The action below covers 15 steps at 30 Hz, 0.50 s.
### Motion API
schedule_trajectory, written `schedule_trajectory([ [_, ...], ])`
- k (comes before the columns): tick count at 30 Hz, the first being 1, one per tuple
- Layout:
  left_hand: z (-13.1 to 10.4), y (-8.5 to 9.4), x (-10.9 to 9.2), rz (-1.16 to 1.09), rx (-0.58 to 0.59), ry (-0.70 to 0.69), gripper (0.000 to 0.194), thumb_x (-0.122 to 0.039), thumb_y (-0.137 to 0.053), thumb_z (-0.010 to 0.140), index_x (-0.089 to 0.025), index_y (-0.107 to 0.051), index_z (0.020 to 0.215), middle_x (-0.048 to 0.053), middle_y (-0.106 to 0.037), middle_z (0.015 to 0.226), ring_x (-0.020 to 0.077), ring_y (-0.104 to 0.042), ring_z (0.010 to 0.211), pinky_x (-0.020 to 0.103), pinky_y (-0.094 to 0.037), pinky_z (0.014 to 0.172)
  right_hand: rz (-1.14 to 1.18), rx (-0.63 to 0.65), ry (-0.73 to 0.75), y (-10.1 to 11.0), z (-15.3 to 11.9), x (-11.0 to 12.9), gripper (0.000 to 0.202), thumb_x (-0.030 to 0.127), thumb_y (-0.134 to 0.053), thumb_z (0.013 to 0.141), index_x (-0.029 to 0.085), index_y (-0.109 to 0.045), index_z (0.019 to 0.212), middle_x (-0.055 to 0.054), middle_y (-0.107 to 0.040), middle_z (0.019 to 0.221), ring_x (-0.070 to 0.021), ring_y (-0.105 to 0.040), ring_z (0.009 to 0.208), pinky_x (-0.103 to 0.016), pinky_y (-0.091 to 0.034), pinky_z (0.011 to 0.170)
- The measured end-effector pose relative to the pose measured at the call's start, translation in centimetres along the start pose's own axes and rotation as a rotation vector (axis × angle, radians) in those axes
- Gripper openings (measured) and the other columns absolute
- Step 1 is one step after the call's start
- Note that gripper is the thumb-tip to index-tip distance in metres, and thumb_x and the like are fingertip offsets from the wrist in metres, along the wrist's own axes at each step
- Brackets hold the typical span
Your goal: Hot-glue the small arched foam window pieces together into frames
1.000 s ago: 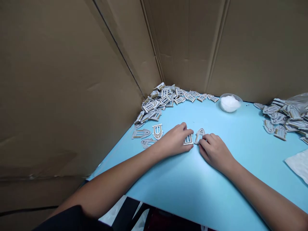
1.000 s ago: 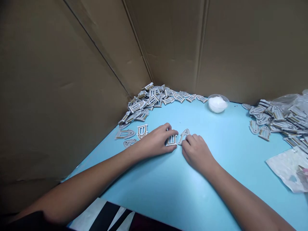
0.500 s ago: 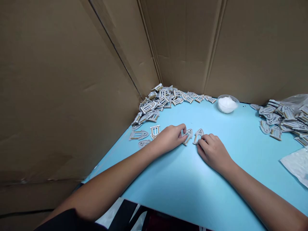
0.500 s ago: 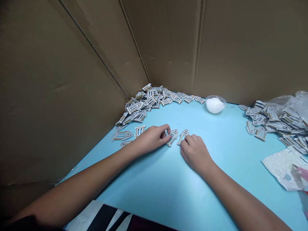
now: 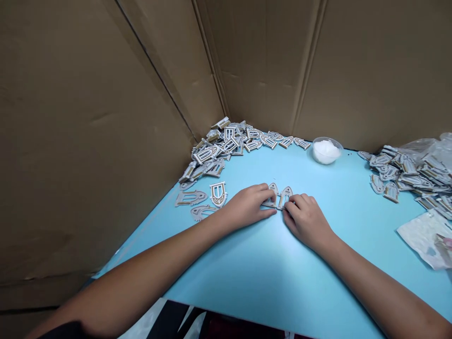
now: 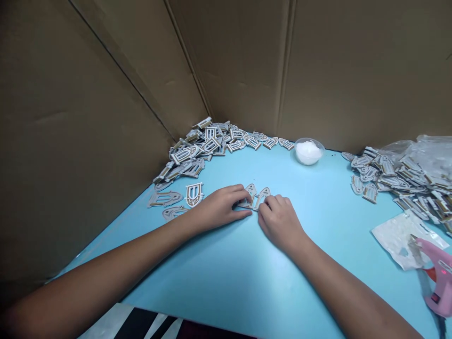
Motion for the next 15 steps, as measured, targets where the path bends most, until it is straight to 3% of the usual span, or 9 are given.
schedule_trajectory([
  [4, 0.5, -1.0, 0.4, -0.01, -0.052, -0.04, 0.023, -0.032, -0.07, 0.092, -0.024, -0.07, 0.114, 0.003, -0.067, 0.1, 0.0212, -0.065, 0.094, 0.03, -0.049, 0.086, -0.012, -0.009, -0.004, 0.5, 0.1, -0.3, 0.016, 0.02, -0.055, 0.103, 0.016, -0.066, 0.093, -0.01, -0.067, 0.093, -0.0219, -0.053, 0.082, -0.033, -0.036, 0.072],
  [8, 0.8, -1.6, 0.5, 0.002, -0.065, -0.076, 0.016, -0.033, -0.064, 0.098, -0.025, -0.075, 0.106, 0.003, -0.066, 0.096, 0.0202, -0.064, 0.093, 0.029, -0.048, 0.086, -0.019, 0.025, -0.018, 1.8, -0.1, -1.5, 0.024, 0.039, -0.066, 0.098, 0.016, -0.065, 0.094, -0.008, -0.063, 0.086, -0.0226, -0.053, 0.077, -0.033, -0.039, 0.067],
  [12, 0.9, -1.7, 0.2, 0.036, -0.065, -0.102, 0.017, -0.033, -0.063, 0.099, -0.026, -0.076, 0.107, 0.004, -0.063, 0.094, 0.0204, -0.063, 0.091, 0.03, -0.047, 0.085, 0.051, 0.208, -0.036, 2.1, -0.7, -3.1, 0.019, 0.033, -0.066, 0.099, 0.019, -0.062, 0.086, -0.004, -0.062, 0.083, -0.0184, -0.056, 0.072, -0.03, -0.04, 0.062],
  [15, 0.9, -1.8, -0.1, 0.066, -0.068, -0.105, 0.018, -0.032, -0.061, 0.101, -0.024, -0.076, 0.107, 0.005, -0.062, 0.094, 0.0216, -0.061, 0.091, 0.032, -0.047, 0.085, 0.057, 0.201, -0.016, 2.0, -0.7, -3.9, 0.02, 0.03, -0.058, 0.103, 0.019, -0.063, 0.087, -0.005, -0.065, 0.087, -0.0187, -0.059, 0.077, -0.03, -0.041, 0.062],
])
Point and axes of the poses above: each hand's wrist, its own z-axis towards the middle knuckle, its own y-axis out of the back of the hand, x = y × z, the point moved 5 cm from there along z, towards the middle knuckle
